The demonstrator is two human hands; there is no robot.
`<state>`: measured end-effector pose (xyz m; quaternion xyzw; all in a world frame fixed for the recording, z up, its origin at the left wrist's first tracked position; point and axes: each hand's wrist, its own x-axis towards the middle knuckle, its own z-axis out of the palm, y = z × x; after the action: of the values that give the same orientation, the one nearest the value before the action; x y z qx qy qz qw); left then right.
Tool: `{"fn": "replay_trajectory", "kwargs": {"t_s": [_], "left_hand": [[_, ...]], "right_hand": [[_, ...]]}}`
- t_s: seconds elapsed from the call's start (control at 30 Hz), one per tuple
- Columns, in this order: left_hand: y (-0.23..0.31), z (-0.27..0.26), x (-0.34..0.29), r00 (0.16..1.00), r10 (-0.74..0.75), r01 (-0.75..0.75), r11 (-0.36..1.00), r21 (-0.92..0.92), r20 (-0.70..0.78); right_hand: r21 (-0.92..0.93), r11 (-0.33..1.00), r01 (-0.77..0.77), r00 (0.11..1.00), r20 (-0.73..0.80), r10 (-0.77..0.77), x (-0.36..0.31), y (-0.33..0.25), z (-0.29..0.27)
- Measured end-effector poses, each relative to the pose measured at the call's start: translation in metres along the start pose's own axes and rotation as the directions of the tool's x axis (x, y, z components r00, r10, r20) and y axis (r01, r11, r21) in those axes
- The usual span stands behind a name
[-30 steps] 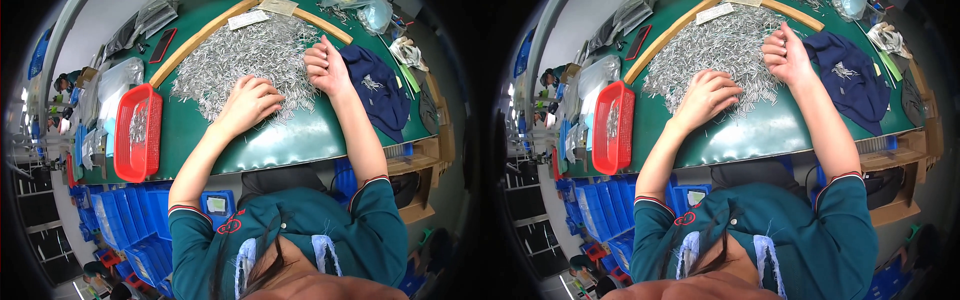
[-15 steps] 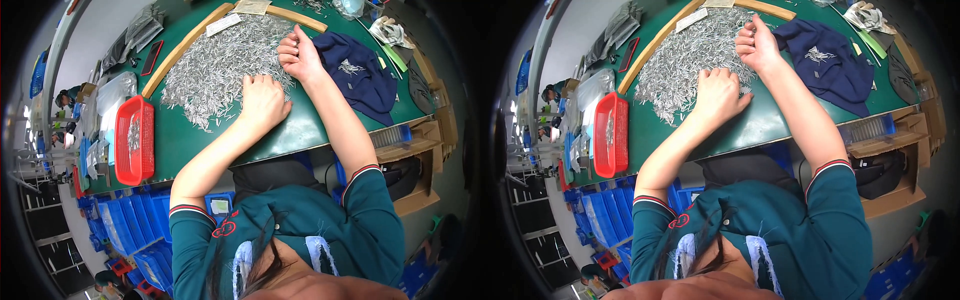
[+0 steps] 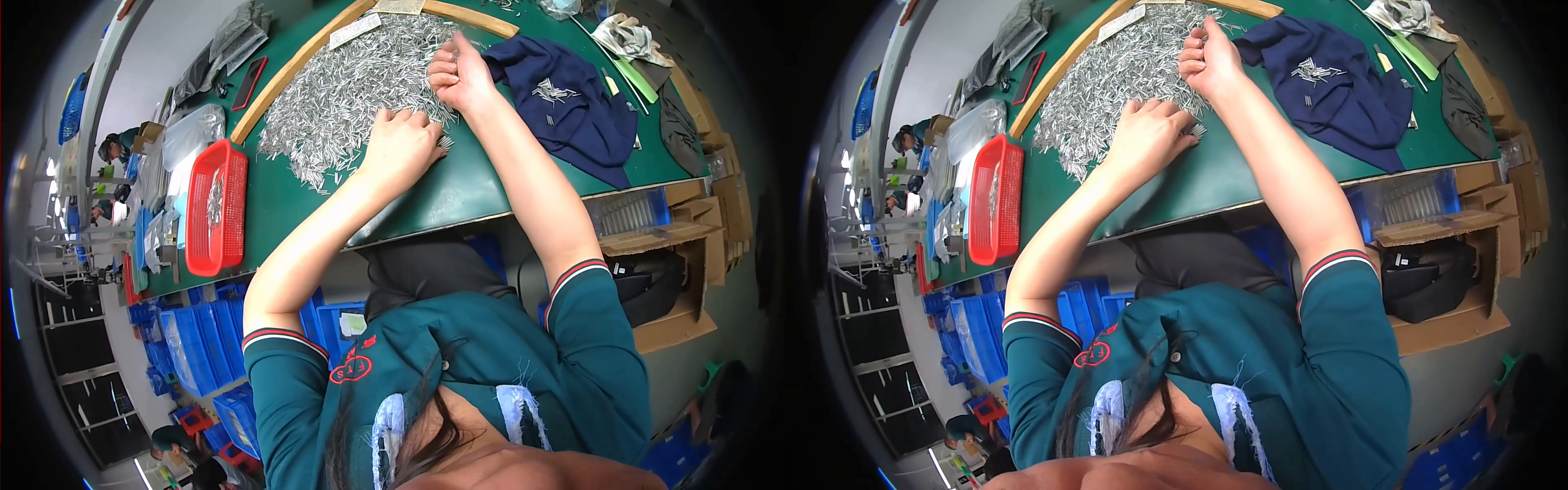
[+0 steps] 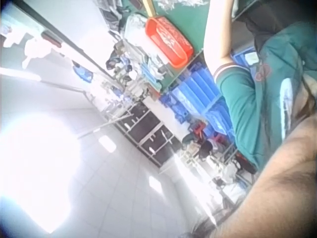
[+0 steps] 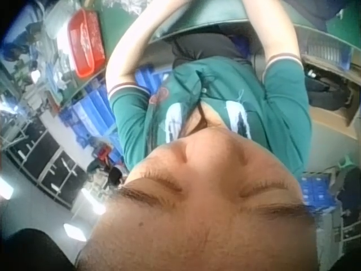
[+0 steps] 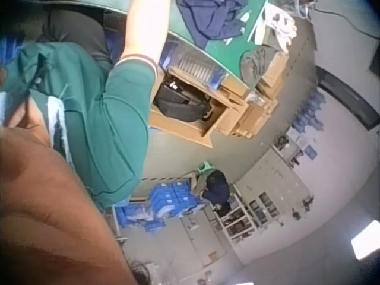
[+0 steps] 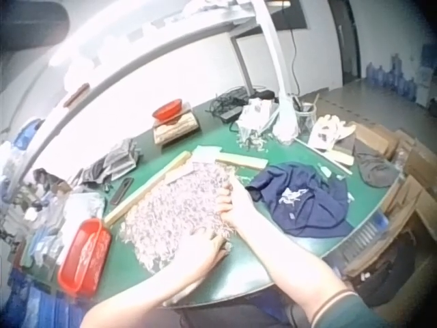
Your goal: The person sorts small metal hardware pins by hand, inspecting them at a factory workbench.
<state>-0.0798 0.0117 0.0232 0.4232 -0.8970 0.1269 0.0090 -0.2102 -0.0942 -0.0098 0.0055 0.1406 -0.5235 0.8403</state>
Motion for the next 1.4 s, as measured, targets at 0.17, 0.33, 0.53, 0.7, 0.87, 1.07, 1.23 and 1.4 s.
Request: {"fn": "replay_trajectory", "kwargs": {"t_s": [0.17, 0.33, 0.53, 0.7, 0.87, 1.07, 1.23, 1.4], "left_hand": [[-0.001, 0.0, -0.003, 0.999, 0.024, -0.025, 0.999, -0.027, -0.044], [0.006, -0.009, 0.002, 0.999, 0.022, -0.023, 1.0, 0.017, 0.049], [0.009, -0.007, 0.005, 0.998, 0.035, -0.034, 0.999, -0.02, 0.047], [-0.002, -0.009, 0.003, 0.992, 0.109, -0.107, 0.993, -0.044, 0.066], [-0.014, -0.008, -0.005, 0.993, 0.112, -0.108, 0.992, -0.07, 0.042], [-0.004, -0.005, -0.009, 0.994, -0.03, 0.044, 0.991, -0.125, 0.108], [-0.002, -0.004, -0.012, 0.995, -0.089, 0.094, 0.987, -0.13, 0.041], [0.0, -0.002, -0.006, 0.989, -0.134, 0.14, 0.985, -0.106, 0.054]], "right_hand": [[-0.018, 1.0, 0.012, 1.0, -0.015, -0.013, 0.0, 0.001, 0.003], [-0.027, 1.0, 0.003, 1.0, 0.008, -0.003, 0.004, -0.001, -0.002], [-0.047, 0.999, 0.026, 0.999, -0.017, -0.027, 0.003, 0.002, 0.0], [-0.033, 0.999, 0.028, 1.0, -0.011, -0.029, 0.005, 0.001, -0.001], [-0.066, 0.996, 0.065, 0.998, -0.015, -0.066, 0.004, 0.005, 0.002], [-0.203, 0.954, 0.22, 0.97, -0.06, -0.236, 0.006, 0.004, -0.003], [-0.226, 0.94, 0.254, 0.958, -0.076, -0.277, 0.007, 0.006, -0.004], [-0.213, 0.946, 0.244, 0.963, -0.061, -0.262, 0.0, 0.012, 0.004]]}}
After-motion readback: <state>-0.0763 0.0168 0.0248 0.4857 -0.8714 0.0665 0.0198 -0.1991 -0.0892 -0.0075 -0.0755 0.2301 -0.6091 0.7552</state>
